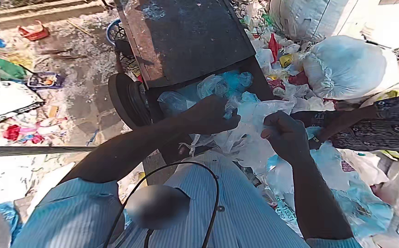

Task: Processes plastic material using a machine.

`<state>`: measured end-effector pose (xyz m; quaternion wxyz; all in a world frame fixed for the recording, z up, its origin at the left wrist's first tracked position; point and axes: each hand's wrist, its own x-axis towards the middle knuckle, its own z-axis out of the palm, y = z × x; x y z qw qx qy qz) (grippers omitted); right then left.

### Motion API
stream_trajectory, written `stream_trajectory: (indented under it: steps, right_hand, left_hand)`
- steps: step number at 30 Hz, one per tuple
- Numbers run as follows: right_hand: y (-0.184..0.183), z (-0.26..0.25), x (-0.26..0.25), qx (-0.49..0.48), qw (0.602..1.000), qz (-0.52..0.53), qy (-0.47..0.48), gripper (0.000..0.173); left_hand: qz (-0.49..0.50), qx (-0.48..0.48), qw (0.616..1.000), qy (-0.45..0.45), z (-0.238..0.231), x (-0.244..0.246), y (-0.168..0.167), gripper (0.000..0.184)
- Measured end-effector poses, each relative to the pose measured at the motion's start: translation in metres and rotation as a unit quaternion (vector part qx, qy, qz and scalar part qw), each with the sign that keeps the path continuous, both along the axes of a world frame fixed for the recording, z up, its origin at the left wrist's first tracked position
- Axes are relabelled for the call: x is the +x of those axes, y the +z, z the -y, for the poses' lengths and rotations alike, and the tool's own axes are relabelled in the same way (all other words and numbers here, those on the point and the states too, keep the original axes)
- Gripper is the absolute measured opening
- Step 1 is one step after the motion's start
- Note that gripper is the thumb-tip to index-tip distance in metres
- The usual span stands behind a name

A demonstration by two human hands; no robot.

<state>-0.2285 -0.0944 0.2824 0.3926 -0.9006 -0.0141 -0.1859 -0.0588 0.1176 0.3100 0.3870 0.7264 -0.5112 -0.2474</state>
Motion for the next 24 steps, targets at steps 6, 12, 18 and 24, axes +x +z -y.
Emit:
stream_trajectory:
  steps: [6,12,18,24]
  right_hand:
    - [0.004,0.008,-0.009,-0.082,0.99,-0.096,0.07,0.039]
    - [0.028,0.104,-0.054,-0.037,0.986,-0.112,-0.116,0.033]
    - [0.013,0.125,-0.048,-0.108,0.963,-0.144,-0.201,0.037]
    - [-0.024,0.136,-0.019,-0.109,0.949,-0.152,-0.253,0.041]
  left_hand:
    - [0.361,-0.054,0.92,-0.146,-0.019,0.013,-0.012,0.015]
    - [0.421,0.015,0.907,0.016,-0.088,0.092,-0.041,0.008]
    - [0.366,0.036,0.923,0.116,-0.115,0.117,-0.063,0.025]
    - [0.091,-0.106,0.984,0.112,-0.112,0.082,-0.043,0.023]
